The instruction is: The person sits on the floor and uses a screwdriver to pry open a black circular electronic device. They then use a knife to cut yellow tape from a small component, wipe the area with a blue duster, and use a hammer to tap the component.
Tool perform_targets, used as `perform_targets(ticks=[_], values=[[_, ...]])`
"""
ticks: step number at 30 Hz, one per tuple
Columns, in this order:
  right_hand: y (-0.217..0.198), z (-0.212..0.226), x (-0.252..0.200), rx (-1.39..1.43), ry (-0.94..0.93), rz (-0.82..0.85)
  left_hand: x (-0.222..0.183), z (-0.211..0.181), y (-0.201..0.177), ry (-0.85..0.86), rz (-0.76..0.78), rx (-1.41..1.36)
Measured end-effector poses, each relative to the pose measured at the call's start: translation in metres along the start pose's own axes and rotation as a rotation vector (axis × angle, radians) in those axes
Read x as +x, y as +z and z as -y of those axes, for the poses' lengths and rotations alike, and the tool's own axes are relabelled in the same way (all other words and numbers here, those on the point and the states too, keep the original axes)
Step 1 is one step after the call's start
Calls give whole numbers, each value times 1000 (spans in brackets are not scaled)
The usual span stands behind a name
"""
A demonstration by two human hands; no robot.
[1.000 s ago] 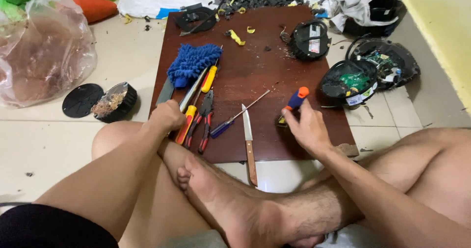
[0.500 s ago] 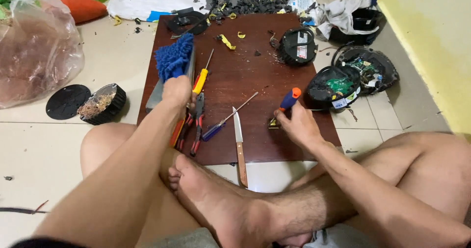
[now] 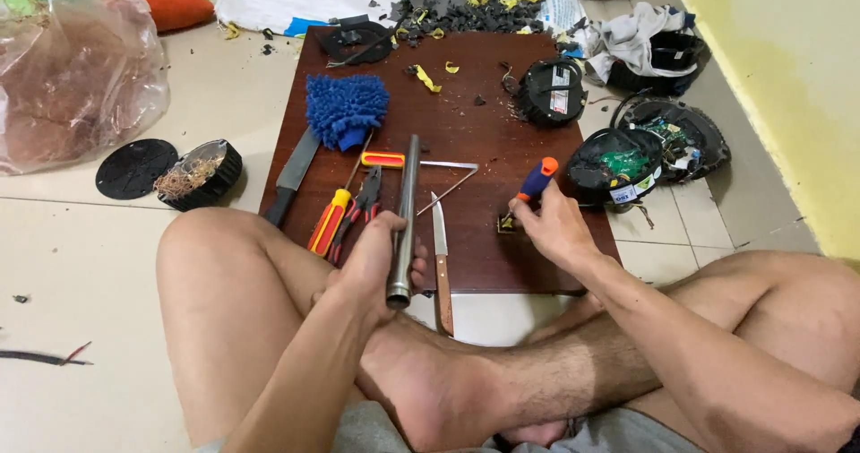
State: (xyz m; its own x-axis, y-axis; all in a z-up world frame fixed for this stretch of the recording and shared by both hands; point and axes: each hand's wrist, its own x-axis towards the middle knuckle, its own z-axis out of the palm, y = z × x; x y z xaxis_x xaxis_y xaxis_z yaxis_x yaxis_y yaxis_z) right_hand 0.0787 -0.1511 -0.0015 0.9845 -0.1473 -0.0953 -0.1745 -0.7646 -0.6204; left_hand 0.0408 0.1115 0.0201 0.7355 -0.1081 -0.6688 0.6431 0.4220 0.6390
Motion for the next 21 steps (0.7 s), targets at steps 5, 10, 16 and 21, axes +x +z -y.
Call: perform_targets(ticks=[5,10,16,21], values=[[0,14,-3,-63,-39,21,22,16,8,95,-56,296],[6,15,-1,-189,-57,37,45,27,0,91,-43,313],[13,11,0,-259,-58,37,17,32,18,153,-80,590],[23,3,4,-357,-117,19,-97,-1,51,202,-79,1041]])
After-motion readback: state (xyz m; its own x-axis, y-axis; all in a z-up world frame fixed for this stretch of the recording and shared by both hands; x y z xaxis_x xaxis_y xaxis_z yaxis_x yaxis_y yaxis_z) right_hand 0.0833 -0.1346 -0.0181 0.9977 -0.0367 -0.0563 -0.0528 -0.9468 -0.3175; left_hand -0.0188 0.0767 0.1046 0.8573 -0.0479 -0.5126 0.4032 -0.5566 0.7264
